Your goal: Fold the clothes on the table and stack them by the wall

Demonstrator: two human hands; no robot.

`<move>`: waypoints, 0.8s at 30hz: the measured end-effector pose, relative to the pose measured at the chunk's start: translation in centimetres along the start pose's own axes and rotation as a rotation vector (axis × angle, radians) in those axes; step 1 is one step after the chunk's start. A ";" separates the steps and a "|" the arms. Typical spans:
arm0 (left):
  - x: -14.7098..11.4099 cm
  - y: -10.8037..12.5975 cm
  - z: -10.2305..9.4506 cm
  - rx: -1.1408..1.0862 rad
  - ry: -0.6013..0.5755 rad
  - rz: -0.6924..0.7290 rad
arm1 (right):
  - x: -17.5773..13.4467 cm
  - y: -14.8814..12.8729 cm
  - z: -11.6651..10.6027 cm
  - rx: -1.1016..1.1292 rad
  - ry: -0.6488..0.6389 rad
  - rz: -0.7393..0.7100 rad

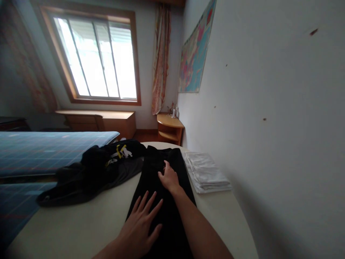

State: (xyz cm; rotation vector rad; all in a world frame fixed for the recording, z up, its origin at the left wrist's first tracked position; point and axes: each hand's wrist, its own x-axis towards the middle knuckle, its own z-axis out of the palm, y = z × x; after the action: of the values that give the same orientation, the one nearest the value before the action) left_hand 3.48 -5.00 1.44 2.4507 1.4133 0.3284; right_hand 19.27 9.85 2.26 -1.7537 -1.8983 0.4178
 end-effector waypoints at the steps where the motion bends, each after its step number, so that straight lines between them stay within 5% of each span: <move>1: 0.0 -0.1 0.1 0.001 -0.001 -0.002 | 0.1 0.0 0.1 -0.001 -0.001 -0.011; 16: 1.1 -1.3 1.0 -0.019 -0.096 0.002 | 10.8 -1.8 1.9 0.051 -0.027 0.083; 24: 1.7 -3.3 3.7 -0.041 -0.048 0.036 | 11.8 -2.8 2.8 0.004 0.042 0.043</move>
State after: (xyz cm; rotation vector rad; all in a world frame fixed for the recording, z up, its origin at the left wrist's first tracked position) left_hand 2.89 -2.46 -3.17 2.4372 1.3310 0.3006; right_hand 15.06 21.51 3.42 -1.7897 -1.8318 0.3970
